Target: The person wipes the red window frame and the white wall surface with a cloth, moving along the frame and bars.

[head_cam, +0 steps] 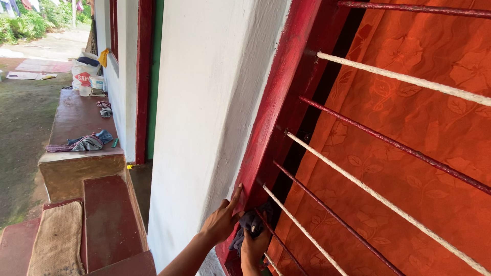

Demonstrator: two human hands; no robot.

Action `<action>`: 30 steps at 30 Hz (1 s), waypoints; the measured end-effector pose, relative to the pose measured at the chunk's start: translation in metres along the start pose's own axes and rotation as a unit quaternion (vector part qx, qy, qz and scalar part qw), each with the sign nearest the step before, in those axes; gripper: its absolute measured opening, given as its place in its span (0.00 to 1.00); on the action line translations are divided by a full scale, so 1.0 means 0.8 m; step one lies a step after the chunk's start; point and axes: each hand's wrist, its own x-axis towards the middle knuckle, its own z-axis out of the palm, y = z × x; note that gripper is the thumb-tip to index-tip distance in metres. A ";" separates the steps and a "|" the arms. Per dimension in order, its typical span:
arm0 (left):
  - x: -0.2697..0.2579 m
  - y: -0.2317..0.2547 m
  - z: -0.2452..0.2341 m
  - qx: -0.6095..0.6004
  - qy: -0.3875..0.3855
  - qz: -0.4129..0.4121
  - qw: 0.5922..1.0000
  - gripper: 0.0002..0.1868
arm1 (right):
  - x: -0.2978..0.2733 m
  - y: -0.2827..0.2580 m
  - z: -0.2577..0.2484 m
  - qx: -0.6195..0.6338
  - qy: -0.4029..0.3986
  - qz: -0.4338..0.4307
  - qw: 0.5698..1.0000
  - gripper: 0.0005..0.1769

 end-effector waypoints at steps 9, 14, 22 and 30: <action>0.007 -0.004 0.024 -0.025 0.012 0.002 1.000 0.44 | -0.054 -0.006 0.013 0.047 -0.042 -0.038 0.997 0.50; 0.011 -0.006 0.028 -0.026 0.005 -0.003 1.000 0.44 | -0.011 0.012 0.010 0.048 -0.016 0.134 0.990 0.46; 0.007 0.000 0.026 -0.018 -0.006 -0.013 1.000 0.45 | -0.074 0.004 0.012 -0.076 -0.051 -0.244 0.966 0.49; 0.001 -0.002 0.018 -0.018 -0.003 0.011 1.000 0.50 | 0.015 0.027 0.002 0.030 -0.006 0.159 0.987 0.44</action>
